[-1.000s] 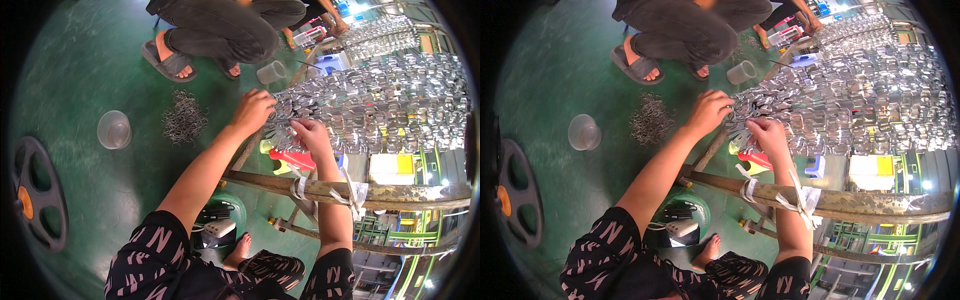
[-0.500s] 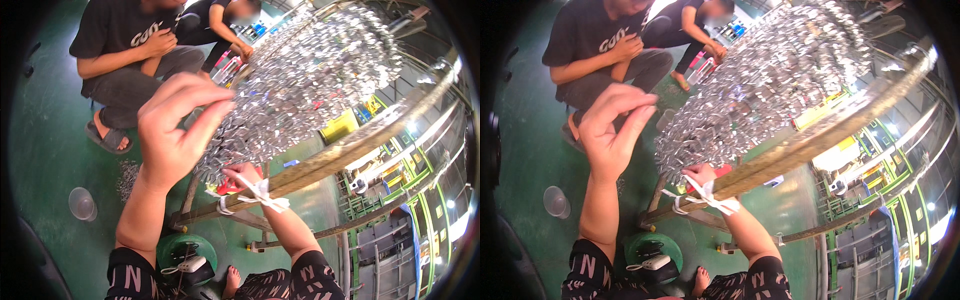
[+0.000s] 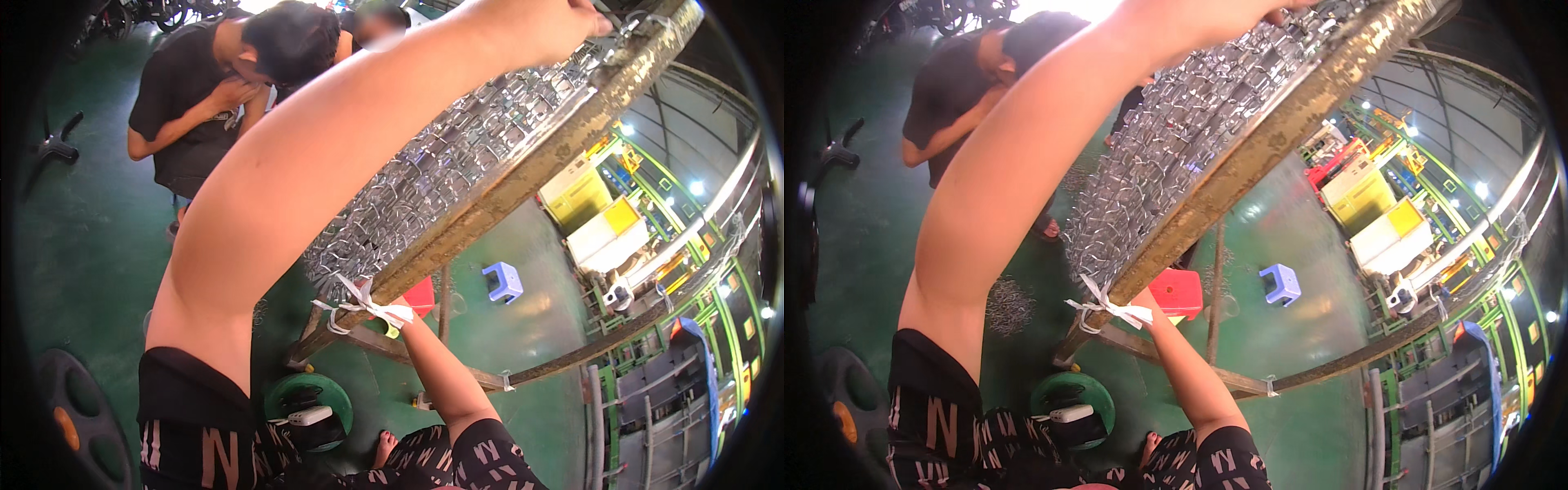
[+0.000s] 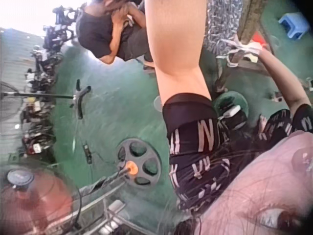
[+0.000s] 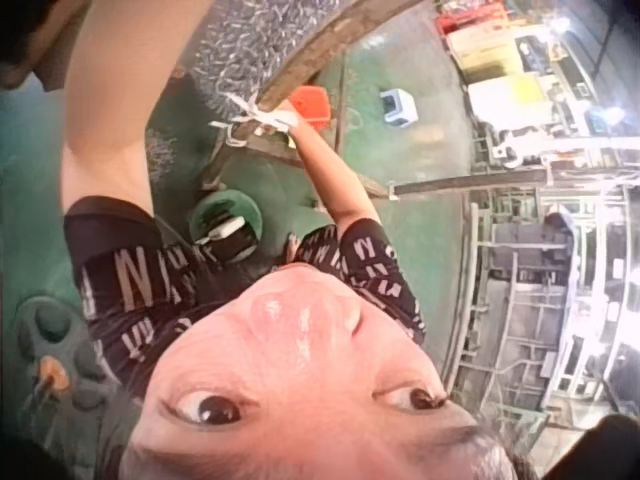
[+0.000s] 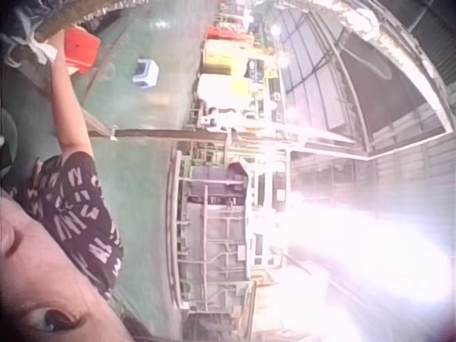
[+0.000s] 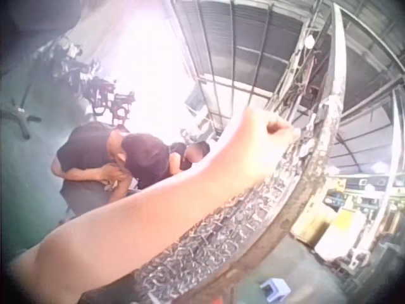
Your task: The person assembles small metal parts by hand, picking up wire and rectangular pieces from a table and attaching them to a metal rack. They work alongside others at the table before moving to the floor to continue attaching parts to the rack.
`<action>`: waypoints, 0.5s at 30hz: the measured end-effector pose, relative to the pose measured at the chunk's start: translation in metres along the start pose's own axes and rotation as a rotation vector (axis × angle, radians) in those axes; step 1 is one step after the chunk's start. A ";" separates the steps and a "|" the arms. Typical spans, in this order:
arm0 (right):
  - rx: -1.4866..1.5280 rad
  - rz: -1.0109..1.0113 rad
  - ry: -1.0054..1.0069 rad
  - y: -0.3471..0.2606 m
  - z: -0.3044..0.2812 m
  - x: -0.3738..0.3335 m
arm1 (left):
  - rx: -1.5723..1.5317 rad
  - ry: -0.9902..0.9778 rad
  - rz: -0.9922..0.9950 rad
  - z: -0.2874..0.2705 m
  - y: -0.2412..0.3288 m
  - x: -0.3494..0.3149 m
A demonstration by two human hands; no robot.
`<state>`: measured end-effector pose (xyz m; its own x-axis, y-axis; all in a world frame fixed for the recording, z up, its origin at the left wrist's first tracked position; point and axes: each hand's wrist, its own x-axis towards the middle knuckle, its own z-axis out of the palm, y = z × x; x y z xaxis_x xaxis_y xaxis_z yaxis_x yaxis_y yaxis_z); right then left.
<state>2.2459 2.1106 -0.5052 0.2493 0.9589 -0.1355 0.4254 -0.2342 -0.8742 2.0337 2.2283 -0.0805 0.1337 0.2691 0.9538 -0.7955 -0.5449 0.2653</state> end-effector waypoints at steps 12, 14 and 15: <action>0.200 0.102 -0.010 -0.010 0.019 -0.017 | -0.112 0.050 -0.276 0.003 -0.008 0.022; 0.115 0.084 -0.058 -0.013 0.019 -0.010 | -0.263 0.132 -0.290 -0.001 -0.018 0.032; 0.076 0.087 -0.064 -0.005 0.015 -0.012 | -0.315 0.140 -0.277 0.002 -0.023 0.033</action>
<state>2.2275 2.1031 -0.5064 0.2255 0.9442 -0.2399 0.3365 -0.3066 -0.8904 2.0574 2.2479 -0.0549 0.3036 0.4877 0.8185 -0.8850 -0.1739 0.4319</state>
